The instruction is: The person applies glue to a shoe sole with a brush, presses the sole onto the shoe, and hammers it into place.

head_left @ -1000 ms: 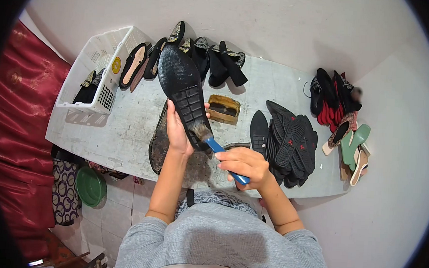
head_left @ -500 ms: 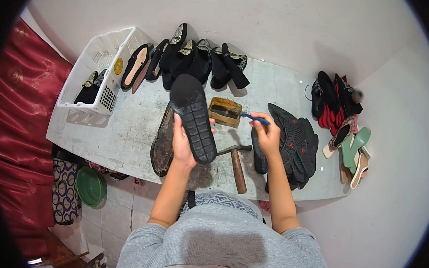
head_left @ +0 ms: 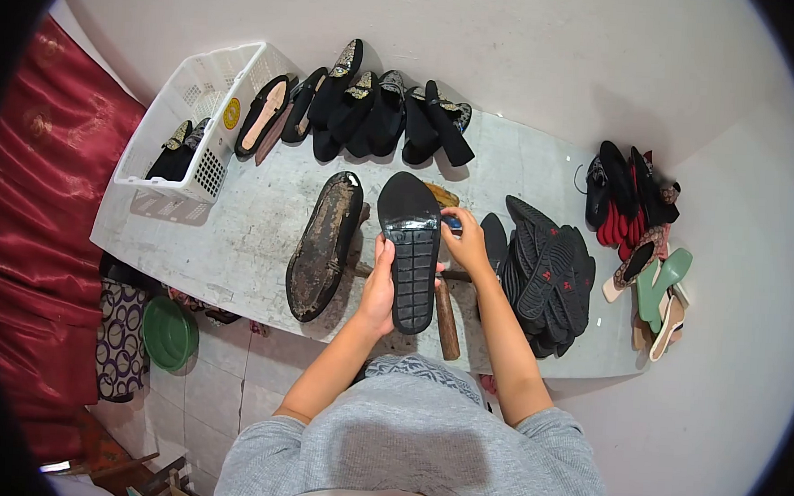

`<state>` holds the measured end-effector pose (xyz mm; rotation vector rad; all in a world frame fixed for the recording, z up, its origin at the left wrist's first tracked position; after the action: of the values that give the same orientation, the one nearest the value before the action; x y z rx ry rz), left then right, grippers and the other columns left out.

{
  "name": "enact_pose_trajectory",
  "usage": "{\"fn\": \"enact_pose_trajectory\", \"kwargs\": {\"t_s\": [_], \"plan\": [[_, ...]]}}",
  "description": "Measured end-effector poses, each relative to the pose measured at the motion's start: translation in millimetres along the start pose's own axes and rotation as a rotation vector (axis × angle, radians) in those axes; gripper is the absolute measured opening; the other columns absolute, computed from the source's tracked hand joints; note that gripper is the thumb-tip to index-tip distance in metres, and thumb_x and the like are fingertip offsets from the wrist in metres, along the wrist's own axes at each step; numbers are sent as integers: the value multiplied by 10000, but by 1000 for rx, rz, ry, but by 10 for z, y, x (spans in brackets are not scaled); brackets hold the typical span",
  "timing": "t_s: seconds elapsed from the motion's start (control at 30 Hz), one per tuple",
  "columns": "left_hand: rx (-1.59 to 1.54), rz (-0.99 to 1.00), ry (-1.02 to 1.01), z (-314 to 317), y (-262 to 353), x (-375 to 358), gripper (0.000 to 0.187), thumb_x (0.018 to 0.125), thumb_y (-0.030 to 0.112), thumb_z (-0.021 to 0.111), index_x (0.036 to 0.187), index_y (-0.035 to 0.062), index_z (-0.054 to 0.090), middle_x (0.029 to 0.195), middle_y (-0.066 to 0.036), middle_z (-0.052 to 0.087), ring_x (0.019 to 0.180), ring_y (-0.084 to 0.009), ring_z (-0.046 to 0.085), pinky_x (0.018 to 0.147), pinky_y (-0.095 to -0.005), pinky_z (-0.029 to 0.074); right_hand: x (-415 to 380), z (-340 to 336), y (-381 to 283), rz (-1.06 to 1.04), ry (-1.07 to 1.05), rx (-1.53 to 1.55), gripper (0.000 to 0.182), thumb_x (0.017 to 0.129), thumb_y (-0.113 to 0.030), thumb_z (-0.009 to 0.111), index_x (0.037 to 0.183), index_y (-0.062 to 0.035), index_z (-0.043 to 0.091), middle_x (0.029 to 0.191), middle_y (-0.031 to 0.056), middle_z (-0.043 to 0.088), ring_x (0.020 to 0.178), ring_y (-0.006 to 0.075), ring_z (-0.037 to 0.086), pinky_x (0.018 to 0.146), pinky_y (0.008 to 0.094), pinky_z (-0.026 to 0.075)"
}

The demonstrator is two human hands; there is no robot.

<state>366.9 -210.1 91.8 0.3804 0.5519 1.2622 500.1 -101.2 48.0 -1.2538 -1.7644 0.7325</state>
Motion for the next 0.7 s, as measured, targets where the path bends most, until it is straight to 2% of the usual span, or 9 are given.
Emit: {"fn": "enact_pose_trajectory", "kwargs": {"t_s": [0.1, 0.23, 0.3, 0.33, 0.43, 0.47, 0.57, 0.6, 0.7], "plan": [[35, 47, -13, 107, 87, -8, 346, 972, 397, 303, 1218, 159, 255, 1135, -134, 527, 903, -259, 624, 720, -356, 549, -117, -170, -214, -162, 120, -264, 262, 782, -156, 650, 1015, -56, 587, 987, 135, 581, 879, 294, 593, 796, 337, 480], [110, 78, -59, 174, 183, -14, 374, 968, 394, 323, 1236, 151, 230, 1126, -157, 532, 890, -269, 629, 707, -361, 553, -183, -415, -575, -23, 135, -128, 287, 832, -229, 614, 1052, -47, 585, 947, 99, 600, 848, 221, 586, 751, 292, 459], [104, 58, -109, 213, 197, -22, 380, 966, 387, 337, 1239, 150, 221, 1120, -169, 535, 884, -272, 631, 699, -363, 555, -260, -253, -651, 470, -144, 705, 308, 883, -285, 559, 1052, -31, 602, 876, 31, 601, 792, 122, 551, 657, 230, 421], [135, 34, -120, 236, 195, -30, 387, 963, 377, 357, 1244, 152, 218, 1114, -178, 538, 876, -275, 634, 691, -363, 558, -267, -231, -756, 465, -200, 757, 340, 914, -311, 514, 1062, -21, 612, 862, -13, 601, 752, 57, 514, 611, 192, 374], [172, -13, -170, 256, 218, -44, 418, 951, 333, 420, 1260, 160, 197, 1095, -194, 548, 859, -275, 641, 676, -363, 565, -190, -209, -915, 430, -272, 761, 339, 901, -312, 539, 1065, -25, 618, 903, 3, 611, 712, 59, 498, 601, 184, 361], [194, -9, -152, 254, 258, -54, 418, 949, 326, 429, 1258, 141, 220, 1084, -181, 559, 857, -265, 644, 678, -350, 564, -169, -240, -1000, 406, -211, 752, 276, 888, -221, 568, 1052, -3, 612, 774, -47, 567, 659, 17, 421, 573, 184, 323], [282, 10, -123, 217, 400, -48, 368, 946, 303, 452, 1213, 86, 322, 1052, -142, 581, 868, -216, 636, 709, -309, 543, -129, -325, -1293, 302, -94, 711, 251, 867, -176, 591, 1040, 2, 624, 758, -55, 542, 638, 19, 386, 559, 184, 309], [346, 27, -103, 191, 466, -41, 330, 945, 286, 465, 1168, 51, 401, 1031, -116, 592, 881, -177, 625, 738, -281, 522, -129, -335, -1312, 335, -125, 706, 293, 857, -106, 613, 1112, 35, 585, 1006, 42, 619, 901, 83, 547, 812, 233, 431], [643, 253, -80, 109, 754, 14, 276, 943, 246, 487, 1082, 9, 520, 968, -56, 597, 911, -104, 574, 786, -224, 455, -99, -343, -1599, 209, -64, 739, 299, 856, -109, 615, 1110, 47, 586, 996, 42, 616, 914, 94, 549, 816, 232, 430]]}}
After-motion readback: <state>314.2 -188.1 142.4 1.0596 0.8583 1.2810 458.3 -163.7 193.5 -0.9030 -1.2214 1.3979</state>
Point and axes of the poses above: each hand's wrist, its own x-axis towards the middle knuckle, its own z-axis out of the palm, y = z × x, the point moved 7 cm from there along x, towards the middle knuckle
